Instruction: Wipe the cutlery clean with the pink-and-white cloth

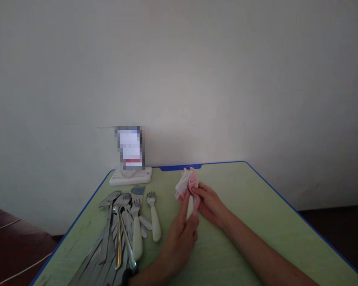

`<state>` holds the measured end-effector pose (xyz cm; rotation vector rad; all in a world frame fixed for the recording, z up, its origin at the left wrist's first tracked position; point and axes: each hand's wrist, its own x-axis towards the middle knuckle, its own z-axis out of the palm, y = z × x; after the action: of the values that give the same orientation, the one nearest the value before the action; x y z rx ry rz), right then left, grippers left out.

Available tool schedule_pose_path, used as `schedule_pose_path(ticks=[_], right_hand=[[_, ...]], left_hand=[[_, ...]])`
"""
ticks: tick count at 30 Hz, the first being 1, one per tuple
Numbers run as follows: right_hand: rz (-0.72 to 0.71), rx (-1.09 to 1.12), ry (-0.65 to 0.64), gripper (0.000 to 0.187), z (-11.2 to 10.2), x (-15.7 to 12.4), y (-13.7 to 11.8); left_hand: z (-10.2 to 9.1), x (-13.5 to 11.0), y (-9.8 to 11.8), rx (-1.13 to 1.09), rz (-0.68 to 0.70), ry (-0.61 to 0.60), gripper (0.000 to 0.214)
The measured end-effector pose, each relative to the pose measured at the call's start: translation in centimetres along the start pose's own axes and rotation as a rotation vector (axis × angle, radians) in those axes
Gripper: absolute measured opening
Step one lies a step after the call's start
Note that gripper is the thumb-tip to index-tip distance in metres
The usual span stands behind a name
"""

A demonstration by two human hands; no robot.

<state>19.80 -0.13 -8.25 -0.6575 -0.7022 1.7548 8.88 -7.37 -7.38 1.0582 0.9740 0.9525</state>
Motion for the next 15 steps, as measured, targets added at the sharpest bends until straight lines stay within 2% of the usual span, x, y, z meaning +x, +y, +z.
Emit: schedule_pose_path(ticks=[8,15], right_hand=[[-0.039,-0.045,0.045,0.025,0.2,-0.11,-0.25],[-0.054,-0.081,0.086,0.025,0.17,0.05,-0.41]], left_hand=[[-0.54,0.14,-0.81,0.129,0.043,-0.092,0.073],[-0.46,0.28,-0.81,0.162,0.033,-0.101,0.075]])
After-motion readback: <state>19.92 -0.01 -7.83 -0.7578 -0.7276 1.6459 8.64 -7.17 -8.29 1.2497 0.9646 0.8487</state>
